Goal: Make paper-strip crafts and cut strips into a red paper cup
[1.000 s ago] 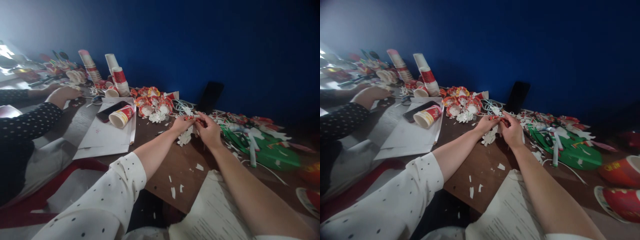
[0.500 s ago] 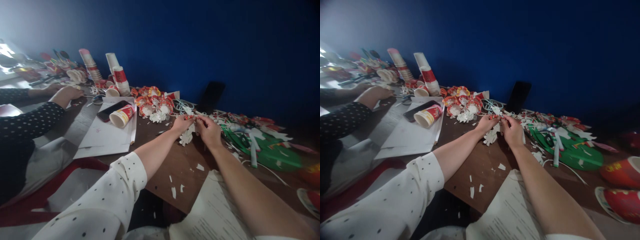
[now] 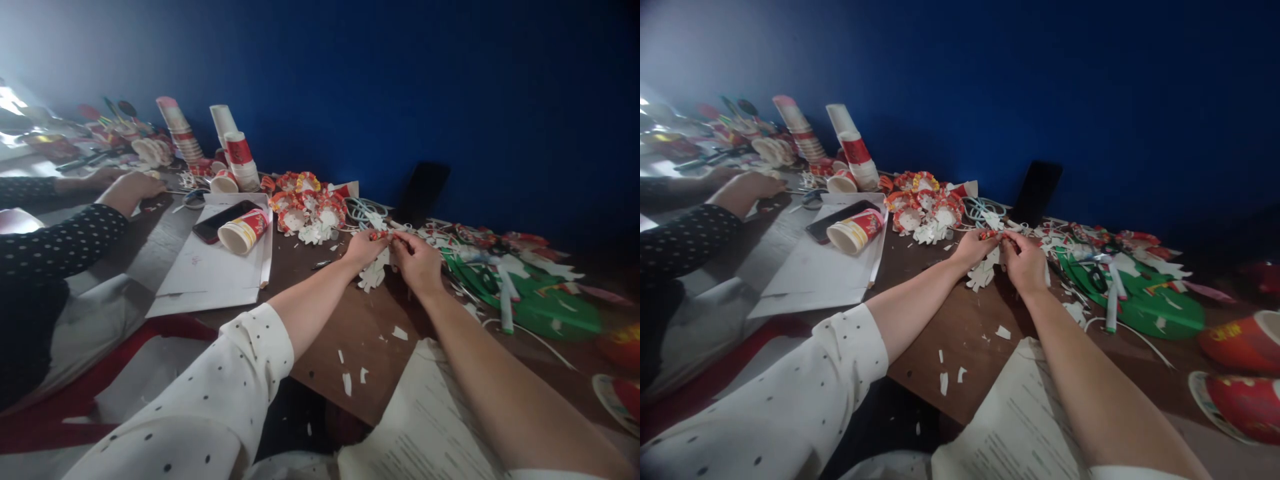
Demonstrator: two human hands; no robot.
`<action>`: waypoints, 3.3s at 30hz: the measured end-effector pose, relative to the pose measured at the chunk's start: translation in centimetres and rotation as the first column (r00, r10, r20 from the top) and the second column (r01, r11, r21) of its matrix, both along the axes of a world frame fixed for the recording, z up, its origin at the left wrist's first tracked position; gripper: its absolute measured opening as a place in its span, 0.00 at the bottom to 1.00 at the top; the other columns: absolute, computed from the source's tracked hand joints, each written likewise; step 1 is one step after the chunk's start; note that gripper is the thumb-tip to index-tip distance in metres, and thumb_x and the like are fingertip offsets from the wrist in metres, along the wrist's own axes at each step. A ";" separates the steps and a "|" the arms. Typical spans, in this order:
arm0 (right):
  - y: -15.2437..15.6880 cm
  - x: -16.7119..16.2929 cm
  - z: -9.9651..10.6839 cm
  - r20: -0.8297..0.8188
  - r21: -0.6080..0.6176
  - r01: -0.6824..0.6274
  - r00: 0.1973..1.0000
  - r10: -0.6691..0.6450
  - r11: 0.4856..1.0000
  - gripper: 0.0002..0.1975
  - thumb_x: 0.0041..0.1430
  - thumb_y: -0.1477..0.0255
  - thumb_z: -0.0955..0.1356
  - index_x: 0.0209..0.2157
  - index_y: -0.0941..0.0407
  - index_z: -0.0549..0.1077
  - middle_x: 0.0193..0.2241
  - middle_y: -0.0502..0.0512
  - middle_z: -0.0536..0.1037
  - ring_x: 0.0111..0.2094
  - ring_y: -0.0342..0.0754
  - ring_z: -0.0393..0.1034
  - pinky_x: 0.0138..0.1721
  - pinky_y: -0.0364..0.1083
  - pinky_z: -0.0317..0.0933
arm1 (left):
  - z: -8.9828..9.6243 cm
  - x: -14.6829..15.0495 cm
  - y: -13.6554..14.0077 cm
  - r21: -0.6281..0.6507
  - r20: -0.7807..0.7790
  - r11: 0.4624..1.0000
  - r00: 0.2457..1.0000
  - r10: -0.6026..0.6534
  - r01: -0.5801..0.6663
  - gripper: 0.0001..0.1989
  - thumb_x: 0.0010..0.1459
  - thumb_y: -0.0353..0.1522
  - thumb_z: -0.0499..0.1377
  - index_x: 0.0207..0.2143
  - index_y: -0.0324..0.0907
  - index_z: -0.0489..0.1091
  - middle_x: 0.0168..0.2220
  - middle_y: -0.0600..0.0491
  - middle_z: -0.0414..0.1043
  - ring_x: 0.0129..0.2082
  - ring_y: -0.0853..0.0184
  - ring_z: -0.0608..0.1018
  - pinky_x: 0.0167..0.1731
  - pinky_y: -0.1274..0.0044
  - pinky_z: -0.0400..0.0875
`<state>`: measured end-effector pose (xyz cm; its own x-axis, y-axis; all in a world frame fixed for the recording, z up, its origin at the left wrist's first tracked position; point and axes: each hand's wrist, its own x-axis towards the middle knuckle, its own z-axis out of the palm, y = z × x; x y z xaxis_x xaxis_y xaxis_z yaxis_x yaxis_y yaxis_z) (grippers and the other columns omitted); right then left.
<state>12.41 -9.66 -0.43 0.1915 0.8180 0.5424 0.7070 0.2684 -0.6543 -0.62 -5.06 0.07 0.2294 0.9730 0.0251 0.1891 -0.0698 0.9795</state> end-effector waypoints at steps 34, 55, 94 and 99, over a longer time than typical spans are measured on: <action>0.1 0.2 0.1 -0.001 0.008 0.038 0.999 -0.038 0.999 0.17 0.55 0.67 0.66 0.45 0.56 0.77 0.39 0.57 0.80 0.39 0.52 0.74 0.44 0.52 0.65 | -0.4 -0.1 0.3 0.039 -0.076 0.999 0.997 -0.029 0.032 0.09 0.52 0.35 0.59 0.31 0.37 0.71 0.20 0.58 0.63 0.22 0.73 0.65 0.25 0.80 0.59; 0.3 0.8 -0.2 0.053 0.010 0.007 0.999 -0.008 1.000 0.13 0.56 0.70 0.65 0.40 0.55 0.78 0.39 0.57 0.80 0.42 0.53 0.73 0.47 0.53 0.64 | -1.2 0.4 0.6 0.071 -0.017 0.993 0.995 -0.098 0.099 0.20 0.50 0.34 0.63 0.45 0.36 0.71 0.38 0.49 0.75 0.31 0.72 0.73 0.34 0.80 0.67; 0.4 0.7 -0.1 -0.116 -0.206 -0.058 0.993 0.034 0.977 0.17 0.54 0.64 0.67 0.42 0.58 0.78 0.35 0.57 0.80 0.35 0.51 0.74 0.40 0.51 0.65 | -0.8 -0.4 0.4 0.077 -0.132 0.996 0.991 -0.036 0.046 0.18 0.53 0.41 0.60 0.41 0.40 0.77 0.27 0.53 0.74 0.23 0.72 0.72 0.29 0.79 0.66; 0.6 1.0 -0.5 -0.102 -0.187 -0.051 0.994 0.032 0.981 0.17 0.54 0.64 0.67 0.42 0.57 0.78 0.35 0.57 0.80 0.35 0.51 0.74 0.40 0.50 0.65 | -0.7 -0.7 0.4 0.142 -0.175 0.984 0.981 -0.080 0.106 0.19 0.52 0.38 0.61 0.45 0.40 0.75 0.34 0.50 0.77 0.31 0.69 0.75 0.35 0.78 0.67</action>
<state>13.44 -9.08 -0.93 0.1999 0.9121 0.3579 0.6280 0.1611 -0.7613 -1.31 -4.63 -0.61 0.3322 0.9353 0.1220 0.3360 -0.2382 0.9112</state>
